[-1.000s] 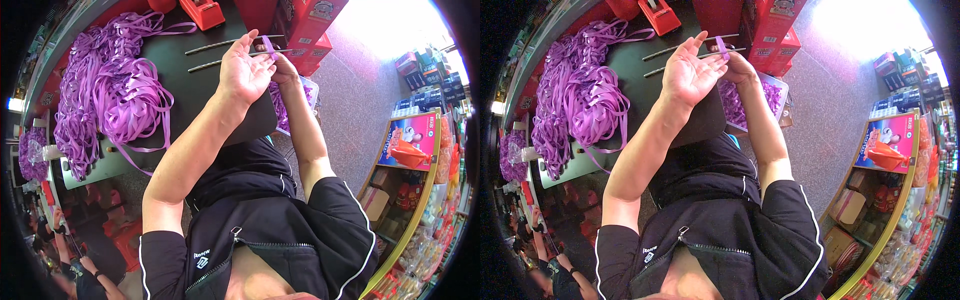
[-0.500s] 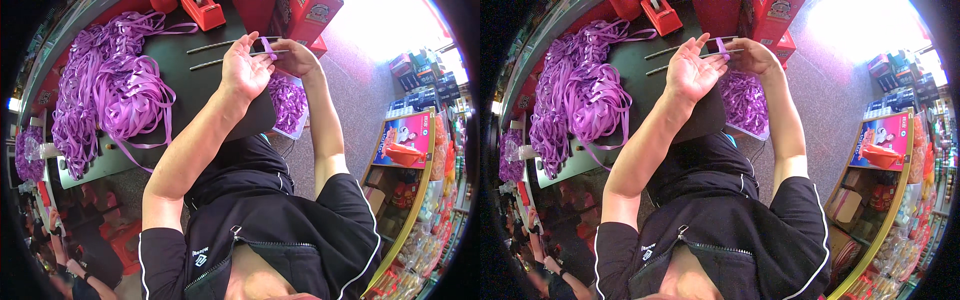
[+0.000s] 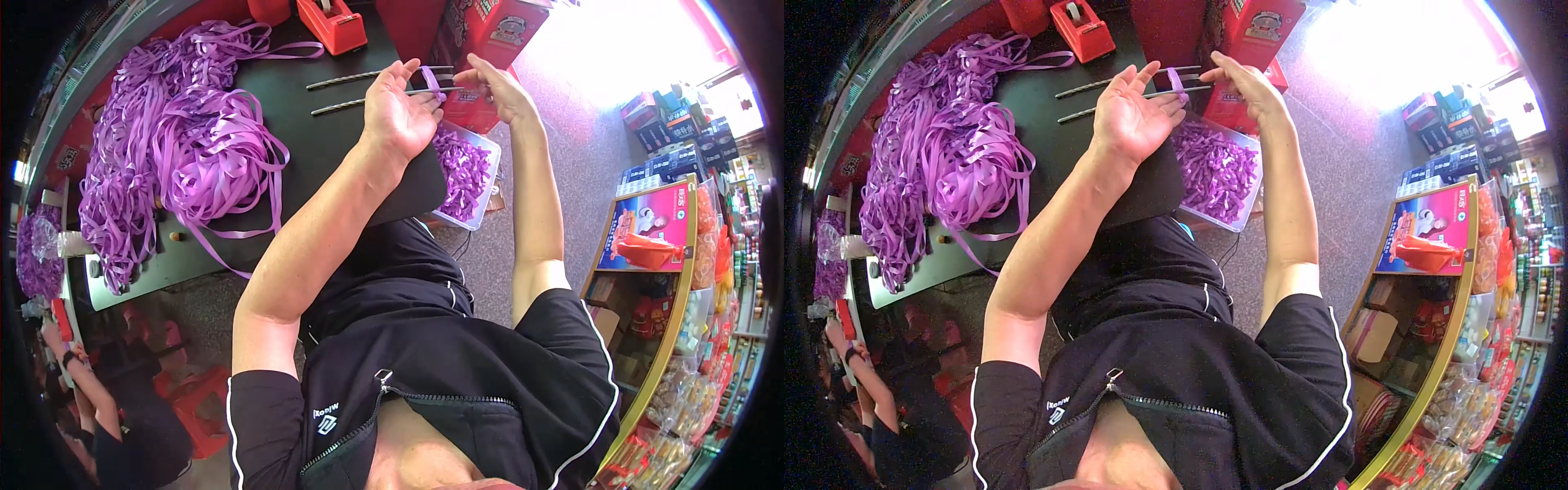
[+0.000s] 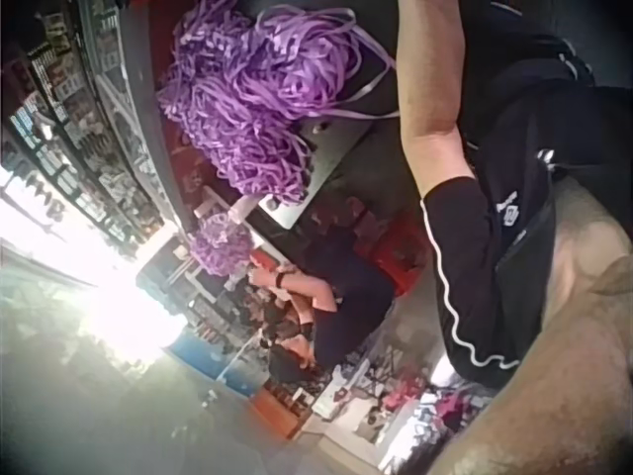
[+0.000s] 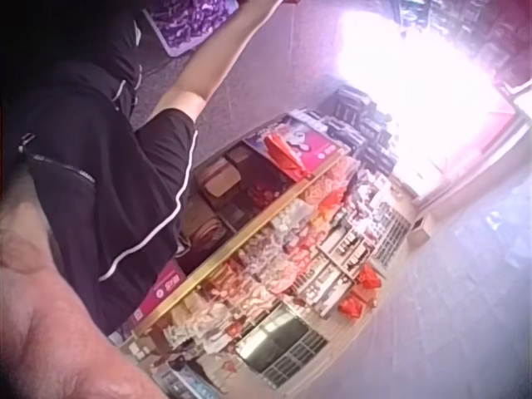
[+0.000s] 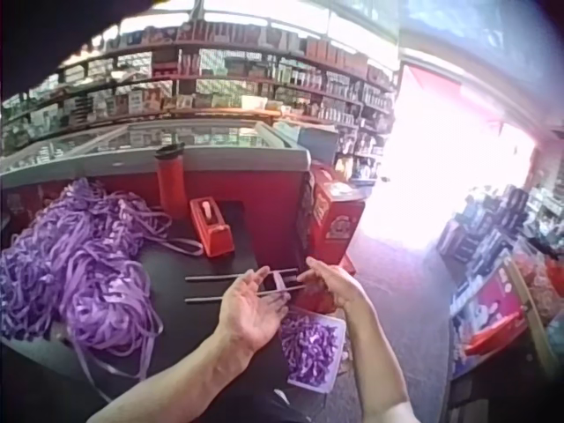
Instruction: The recorder is winding purple ribbon strips around metal rods at a workbench.
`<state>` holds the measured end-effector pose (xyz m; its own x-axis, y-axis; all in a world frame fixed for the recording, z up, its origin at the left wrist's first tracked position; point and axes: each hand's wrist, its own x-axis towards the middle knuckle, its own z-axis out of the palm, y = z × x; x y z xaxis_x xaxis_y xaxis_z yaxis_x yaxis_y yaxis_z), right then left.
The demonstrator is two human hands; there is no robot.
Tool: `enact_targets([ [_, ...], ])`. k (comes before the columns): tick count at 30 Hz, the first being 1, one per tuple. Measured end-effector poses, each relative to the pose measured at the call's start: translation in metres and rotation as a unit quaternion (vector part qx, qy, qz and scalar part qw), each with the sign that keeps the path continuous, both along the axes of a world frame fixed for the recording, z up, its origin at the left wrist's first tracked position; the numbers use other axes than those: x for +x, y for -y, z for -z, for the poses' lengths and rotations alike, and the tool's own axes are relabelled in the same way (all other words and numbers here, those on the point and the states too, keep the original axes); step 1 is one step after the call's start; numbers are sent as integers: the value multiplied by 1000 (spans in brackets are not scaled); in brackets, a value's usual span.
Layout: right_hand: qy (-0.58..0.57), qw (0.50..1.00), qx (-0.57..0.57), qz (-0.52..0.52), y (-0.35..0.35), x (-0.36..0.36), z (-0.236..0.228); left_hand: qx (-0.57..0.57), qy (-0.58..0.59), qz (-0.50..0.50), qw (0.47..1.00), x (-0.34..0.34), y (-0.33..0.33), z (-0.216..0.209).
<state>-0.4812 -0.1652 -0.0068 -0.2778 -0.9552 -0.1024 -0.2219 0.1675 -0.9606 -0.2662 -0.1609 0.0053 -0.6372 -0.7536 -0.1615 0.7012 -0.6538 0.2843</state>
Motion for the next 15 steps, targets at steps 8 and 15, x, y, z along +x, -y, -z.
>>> enact_targets([
  [8,28,997,21,-63,4,7,11,10,3,11,1000,1,-1,-5],
  [15,151,985,69,-44,19,7,39,9,0,9,1000,2,0,-3],
])
